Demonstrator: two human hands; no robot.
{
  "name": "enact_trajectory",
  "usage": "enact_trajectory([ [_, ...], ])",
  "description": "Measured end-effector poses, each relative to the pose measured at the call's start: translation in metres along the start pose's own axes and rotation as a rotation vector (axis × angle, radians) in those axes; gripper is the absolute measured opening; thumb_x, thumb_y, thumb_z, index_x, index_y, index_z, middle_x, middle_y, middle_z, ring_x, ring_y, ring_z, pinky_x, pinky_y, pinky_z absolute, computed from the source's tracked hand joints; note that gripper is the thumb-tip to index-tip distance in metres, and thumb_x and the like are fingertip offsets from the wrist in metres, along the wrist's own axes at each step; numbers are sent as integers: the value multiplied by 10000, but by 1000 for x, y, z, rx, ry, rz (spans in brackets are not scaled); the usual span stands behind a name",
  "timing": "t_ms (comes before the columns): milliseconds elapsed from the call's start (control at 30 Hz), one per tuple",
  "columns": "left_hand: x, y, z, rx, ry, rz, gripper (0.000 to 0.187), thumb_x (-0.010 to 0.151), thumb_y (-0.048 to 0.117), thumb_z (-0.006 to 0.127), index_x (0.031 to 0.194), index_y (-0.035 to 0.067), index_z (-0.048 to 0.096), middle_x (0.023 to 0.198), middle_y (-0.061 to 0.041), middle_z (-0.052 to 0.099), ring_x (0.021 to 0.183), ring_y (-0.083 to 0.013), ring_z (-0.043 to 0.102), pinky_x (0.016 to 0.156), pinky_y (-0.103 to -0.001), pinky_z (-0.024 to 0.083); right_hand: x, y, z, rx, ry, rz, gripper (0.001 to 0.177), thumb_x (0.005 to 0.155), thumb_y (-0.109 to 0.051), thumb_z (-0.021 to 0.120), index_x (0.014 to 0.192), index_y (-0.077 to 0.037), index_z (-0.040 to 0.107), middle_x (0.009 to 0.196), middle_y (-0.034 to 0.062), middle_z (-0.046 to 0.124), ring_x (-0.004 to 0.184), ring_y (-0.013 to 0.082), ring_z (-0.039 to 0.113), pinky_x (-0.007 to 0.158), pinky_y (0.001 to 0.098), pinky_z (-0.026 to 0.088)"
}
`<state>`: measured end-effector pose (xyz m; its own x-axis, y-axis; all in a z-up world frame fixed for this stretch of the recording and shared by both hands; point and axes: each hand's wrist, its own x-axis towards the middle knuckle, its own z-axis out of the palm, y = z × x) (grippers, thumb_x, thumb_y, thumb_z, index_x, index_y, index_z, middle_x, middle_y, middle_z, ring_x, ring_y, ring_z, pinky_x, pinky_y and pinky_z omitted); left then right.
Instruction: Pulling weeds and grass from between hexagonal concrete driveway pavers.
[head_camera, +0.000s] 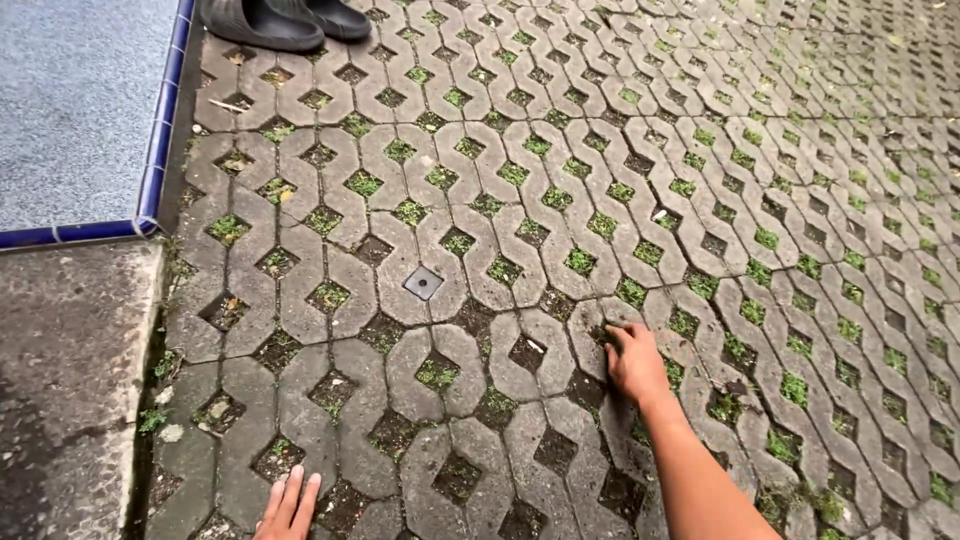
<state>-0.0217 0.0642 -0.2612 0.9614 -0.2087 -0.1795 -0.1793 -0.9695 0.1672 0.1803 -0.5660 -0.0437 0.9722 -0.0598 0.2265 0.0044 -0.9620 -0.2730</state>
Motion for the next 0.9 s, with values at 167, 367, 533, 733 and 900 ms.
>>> enact_trajectory([
  [167, 1, -1, -28, -107, -106, -9, 947, 811, 599, 662, 1604, 313, 230, 1706, -108, 118, 1499, -495, 214, 1105, -603, 342, 10, -10, 3, 11, -106, 66, 303, 916, -250, 705, 1188, -123, 746, 1170, 161, 688, 1148, 371, 625, 1011, 434, 511],
  [367, -1, -7, -14, 0, 16, -43, 734, 867, 397, 577, 1563, 353, 348, 1673, -61, 253, 1490, -397, 346, 1127, -559, 404, 24, 40, 12, 130, -218, 150, 244, 854, -208, 733, 1063, -85, 758, 1022, 169, 745, 969, 366, 706, 875, 462, 558],
  [533, 20, -10, -27, -87, 552, 276, 639, 867, 265, 541, 1497, 213, 445, 1571, -150, 423, 1386, -424, 473, 1078, -558, 457, 0, 133, -25, 43, -511, 92, 135, 840, -151, 695, 919, -63, 761, 872, 163, 775, 833, 326, 769, 800, 441, 599],
  [733, 50, 7, -62, 275, 395, 311, 585, 802, 234, 625, 1375, 116, 594, 1432, -159, 597, 1286, -435, 603, 946, -601, 531, -55, 189, -70, -441, -1045, 95, 305, 747, -113, 764, 1048, -158, 754, 1016, 128, 755, 968, 310, 741, 835, 439, 598],
  [900, 98, 101, -159, 160, -430, -161, 272, 909, 312, 629, 1153, 209, 692, 1147, -148, 749, 1128, -351, 723, 965, -491, 595, -78, 149, -99, -267, -907, 212, 255, 751, -242, 837, 939, -80, 783, 990, 163, 754, 950, 328, 729, 852, 442, 582],
])
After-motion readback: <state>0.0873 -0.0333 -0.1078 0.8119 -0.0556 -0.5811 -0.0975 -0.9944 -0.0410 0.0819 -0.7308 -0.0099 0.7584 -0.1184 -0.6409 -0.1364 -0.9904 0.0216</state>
